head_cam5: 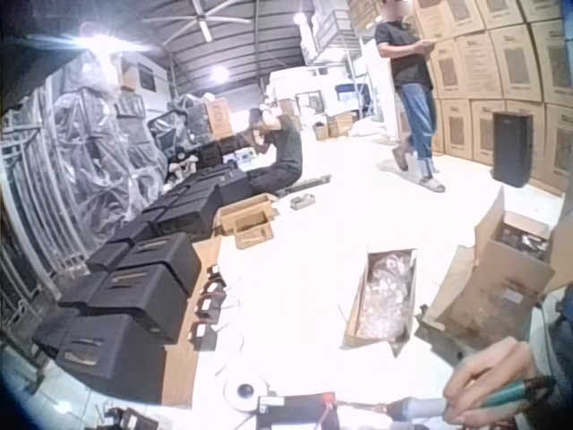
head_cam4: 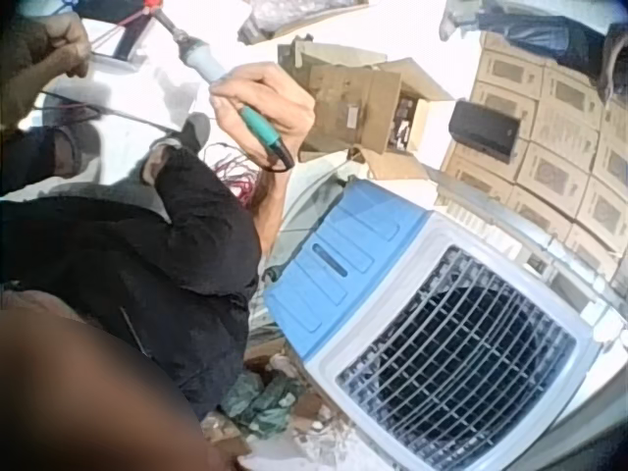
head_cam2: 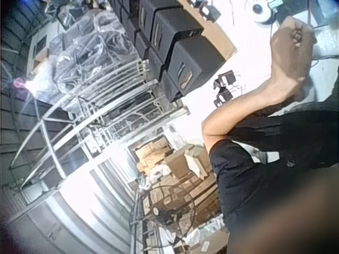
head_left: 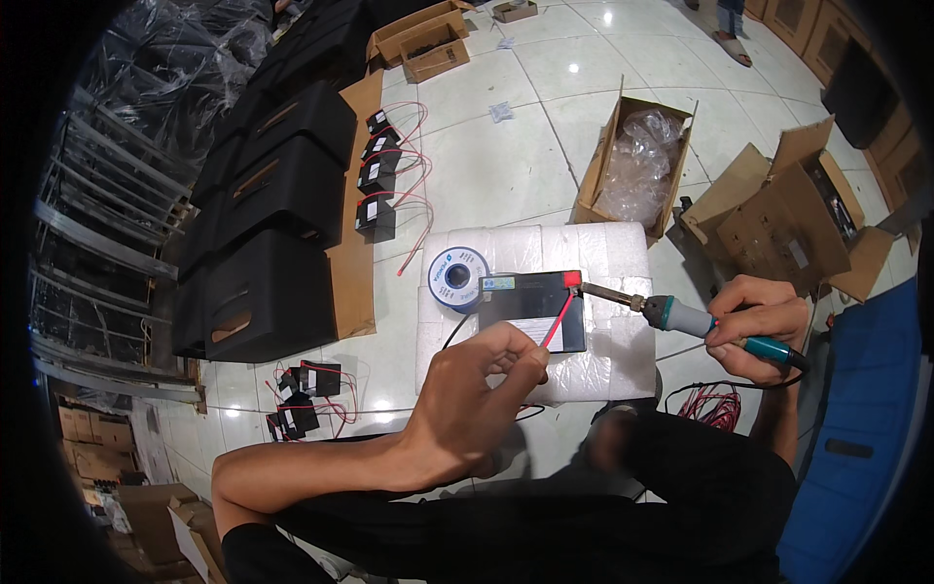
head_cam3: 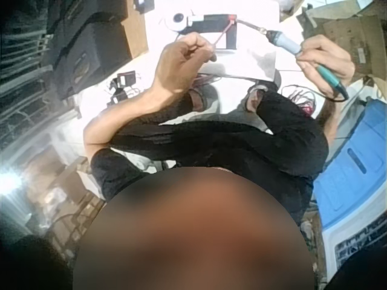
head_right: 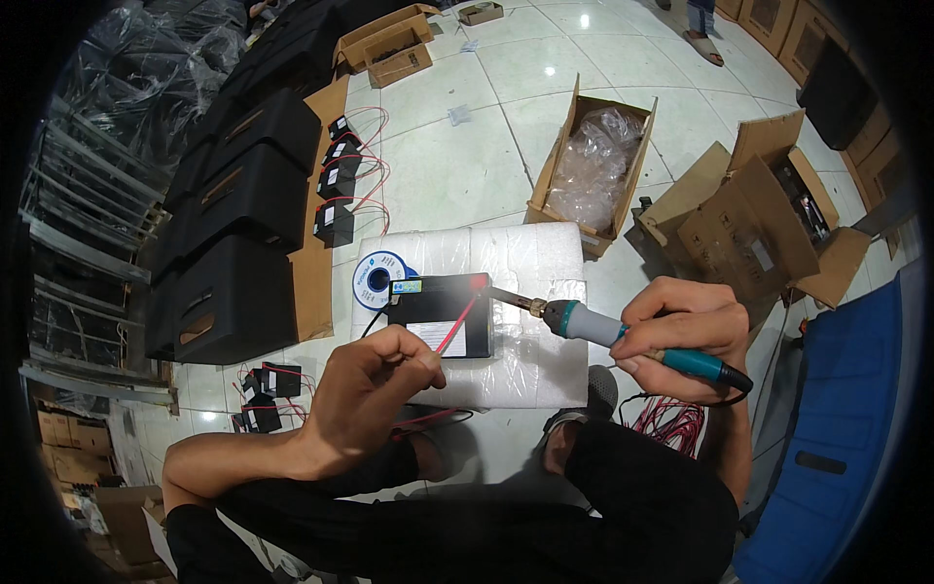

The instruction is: The person sits on the floor and solders wires to small black electronic modules using a soldering iron and solder wire. They handle multiple modules, attach red and black wires, and place finished units into a cardboard box.

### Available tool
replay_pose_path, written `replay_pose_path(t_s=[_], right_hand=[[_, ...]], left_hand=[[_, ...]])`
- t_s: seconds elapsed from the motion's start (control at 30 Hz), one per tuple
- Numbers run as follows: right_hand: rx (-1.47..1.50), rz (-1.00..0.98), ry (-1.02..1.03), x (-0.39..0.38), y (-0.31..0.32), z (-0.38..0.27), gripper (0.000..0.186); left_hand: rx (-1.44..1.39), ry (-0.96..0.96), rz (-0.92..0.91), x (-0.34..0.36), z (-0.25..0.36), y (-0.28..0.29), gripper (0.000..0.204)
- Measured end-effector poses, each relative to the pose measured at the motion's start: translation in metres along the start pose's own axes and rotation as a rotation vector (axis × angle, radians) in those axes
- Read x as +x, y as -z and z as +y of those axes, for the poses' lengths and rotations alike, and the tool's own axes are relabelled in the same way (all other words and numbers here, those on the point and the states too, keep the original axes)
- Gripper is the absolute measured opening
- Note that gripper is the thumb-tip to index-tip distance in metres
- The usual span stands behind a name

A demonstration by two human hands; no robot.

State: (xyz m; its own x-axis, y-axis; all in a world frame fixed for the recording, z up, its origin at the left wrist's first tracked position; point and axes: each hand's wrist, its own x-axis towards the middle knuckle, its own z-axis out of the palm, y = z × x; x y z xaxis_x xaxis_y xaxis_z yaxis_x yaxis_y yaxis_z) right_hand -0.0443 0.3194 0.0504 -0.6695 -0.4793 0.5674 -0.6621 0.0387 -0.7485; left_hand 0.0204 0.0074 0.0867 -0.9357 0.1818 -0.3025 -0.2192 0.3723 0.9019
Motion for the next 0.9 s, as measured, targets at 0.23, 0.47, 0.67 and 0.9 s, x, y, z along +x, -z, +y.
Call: replay_pose_path(t_s=[0.23,0.47,0.67,0.9], right_hand=[[-0.011,0.006,-0.017,-0.002,0.002,0.001,0.019],[-0.002,0.058,-0.025,-0.007,0.003,0.002,0.02],[0.002,0.091,-0.068,-0.012,0.009,-0.001,0.018],[-0.037,0.139,-0.087,-0.015,0.011,-0.006,0.016]], left_hand=[[0.063,-0.02,-0.002,0.0,-0.002,0.0,0.029],[0.34,-0.1,-0.176,0.0,0.01,0.006,0.029],[0.754,-0.171,-0.179,-0.013,0.03,0.035,0.02],[0.745,-0.216,0.201,-0.005,0.016,0.079,0.021]])
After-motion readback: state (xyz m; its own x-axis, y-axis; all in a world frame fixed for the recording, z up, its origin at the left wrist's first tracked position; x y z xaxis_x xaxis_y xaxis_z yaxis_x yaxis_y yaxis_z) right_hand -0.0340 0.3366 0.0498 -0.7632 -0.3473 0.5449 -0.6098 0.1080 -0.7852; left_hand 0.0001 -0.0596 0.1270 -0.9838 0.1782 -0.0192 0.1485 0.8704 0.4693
